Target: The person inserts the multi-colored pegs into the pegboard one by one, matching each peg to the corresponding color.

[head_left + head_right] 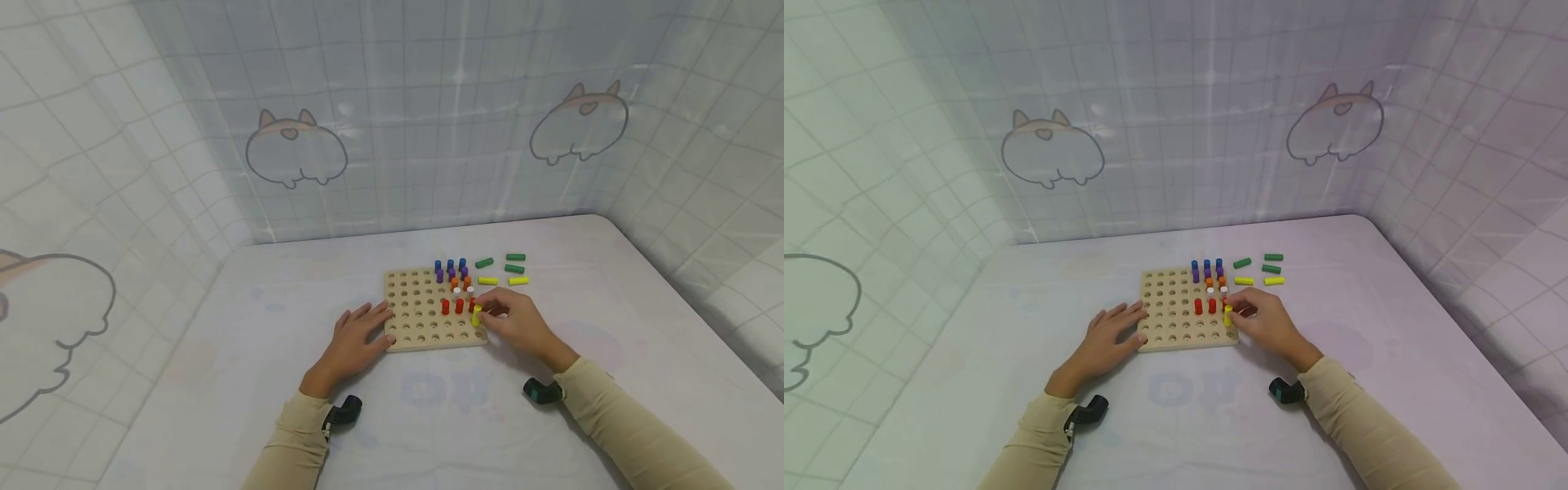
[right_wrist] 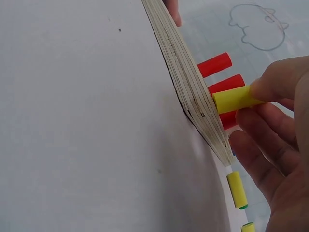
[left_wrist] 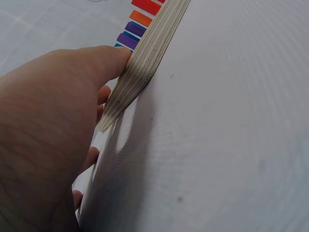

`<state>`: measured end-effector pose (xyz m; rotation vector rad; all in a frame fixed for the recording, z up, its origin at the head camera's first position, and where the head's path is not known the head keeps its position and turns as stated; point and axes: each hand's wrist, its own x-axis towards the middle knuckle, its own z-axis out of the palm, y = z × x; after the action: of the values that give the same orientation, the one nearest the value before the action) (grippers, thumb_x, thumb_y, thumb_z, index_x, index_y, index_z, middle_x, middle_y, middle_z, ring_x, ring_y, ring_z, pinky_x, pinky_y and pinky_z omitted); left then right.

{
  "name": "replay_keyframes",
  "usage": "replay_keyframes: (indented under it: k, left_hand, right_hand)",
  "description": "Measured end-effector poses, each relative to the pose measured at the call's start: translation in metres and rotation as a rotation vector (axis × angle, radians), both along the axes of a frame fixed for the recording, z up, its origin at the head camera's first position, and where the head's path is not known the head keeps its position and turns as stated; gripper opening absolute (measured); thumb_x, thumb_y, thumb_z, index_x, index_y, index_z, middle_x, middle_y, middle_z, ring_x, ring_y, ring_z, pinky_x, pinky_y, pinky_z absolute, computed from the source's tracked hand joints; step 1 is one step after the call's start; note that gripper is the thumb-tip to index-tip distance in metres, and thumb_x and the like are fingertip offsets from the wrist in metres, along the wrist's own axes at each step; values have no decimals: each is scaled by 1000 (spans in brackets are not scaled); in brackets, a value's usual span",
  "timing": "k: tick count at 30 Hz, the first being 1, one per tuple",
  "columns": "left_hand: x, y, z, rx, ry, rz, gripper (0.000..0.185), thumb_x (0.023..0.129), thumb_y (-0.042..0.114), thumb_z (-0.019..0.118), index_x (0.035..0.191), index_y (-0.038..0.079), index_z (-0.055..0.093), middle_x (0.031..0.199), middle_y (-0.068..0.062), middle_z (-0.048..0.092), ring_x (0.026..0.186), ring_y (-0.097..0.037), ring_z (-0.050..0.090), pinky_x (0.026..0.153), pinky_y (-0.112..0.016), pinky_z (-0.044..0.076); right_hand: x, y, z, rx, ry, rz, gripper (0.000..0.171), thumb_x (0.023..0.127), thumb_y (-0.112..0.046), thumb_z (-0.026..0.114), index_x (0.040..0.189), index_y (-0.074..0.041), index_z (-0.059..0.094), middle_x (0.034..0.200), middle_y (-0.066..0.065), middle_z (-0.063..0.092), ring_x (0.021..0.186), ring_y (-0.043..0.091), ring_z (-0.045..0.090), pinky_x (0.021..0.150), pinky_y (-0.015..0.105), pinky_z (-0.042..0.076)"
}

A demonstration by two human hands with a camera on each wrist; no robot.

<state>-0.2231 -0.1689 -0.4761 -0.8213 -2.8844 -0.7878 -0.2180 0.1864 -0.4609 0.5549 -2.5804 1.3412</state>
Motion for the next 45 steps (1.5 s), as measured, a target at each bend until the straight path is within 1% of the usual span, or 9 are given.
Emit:
replay_keyframes:
  k: [7, 12, 18, 22, 25, 30, 34, 40, 45]
  left_hand:
    - [0, 1, 0, -1, 16, -8, 56, 102, 46, 55, 152, 20, 48, 160, 6, 34, 149, -30, 25, 116, -63, 8]
    - [1, 3, 0, 10, 28, -3, 56, 101, 44, 56, 151, 19, 49, 159, 5, 36, 148, -32, 26, 116, -63, 8]
    - [1, 3, 0, 5, 24, 0, 57, 101, 44, 56, 151, 19, 49, 160, 5, 36, 148, -32, 26, 116, -64, 9]
    - [0, 2, -3, -2, 9, -3, 57, 102, 46, 55, 152, 20, 47, 160, 6, 34, 149, -30, 24, 116, -63, 8]
    - [0, 2, -4, -5, 10, -3, 57, 101, 46, 55, 152, 21, 47, 160, 7, 34, 149, -30, 24, 116, -63, 8]
    - [2, 1, -2, -3, 43, -4, 56, 101, 43, 57, 150, 18, 50, 159, 4, 37, 148, -33, 27, 115, -65, 10]
    - [3, 1, -2, 3, 52, -6, 56, 100, 42, 58, 149, 17, 51, 159, 2, 38, 147, -34, 28, 115, -66, 10]
    - [0, -1, -7, -11, 45, -4, 56, 101, 46, 56, 150, 20, 50, 160, 5, 36, 148, -31, 26, 116, -64, 9]
    - [-1, -2, -6, -10, 20, -8, 57, 101, 48, 54, 151, 21, 48, 160, 6, 34, 149, -30, 24, 116, -63, 7]
  right_hand:
    - [1, 2, 0, 36, 47, 12, 20, 89, -7, 75, 109, -7, 72, 106, -4, 69, 89, 12, 66, 81, 31, 57]
    - [1, 3, 1, 12, 18, 8, 17, 91, -9, 73, 107, -10, 73, 105, -3, 70, 91, 13, 66, 83, 31, 57]
    - [-1, 12, 2, -7, -70, -83, 13, 95, -21, 71, 108, -18, 71, 106, -5, 69, 98, 16, 64, 88, 37, 55]
    - [-8, 24, 0, -3, -107, -140, 18, 97, -27, 69, 111, -15, 70, 110, -2, 68, 102, 19, 62, 93, 42, 53]
    - [-16, 35, -2, 2, -131, -198, 24, 98, -29, 67, 114, -12, 69, 111, 1, 67, 102, 22, 60, 92, 44, 52]
    - [-31, 56, -3, 0, -122, -311, 25, 100, -30, 64, 115, -11, 68, 111, 4, 68, 101, 23, 59, 86, 38, 49]
    - [-39, 70, -3, -27, -114, -383, 27, 101, -28, 61, 118, -8, 67, 114, 8, 67, 103, 25, 58, 87, 40, 48]
    - [-47, 85, -3, -25, -132, -407, 30, 101, -25, 59, 122, -5, 64, 121, 14, 63, 114, 32, 54, 97, 50, 44]
    - [-53, 91, -4, 18, -114, -397, 30, 100, -23, 61, 121, -3, 65, 119, 17, 64, 115, 35, 54, 93, 49, 44]
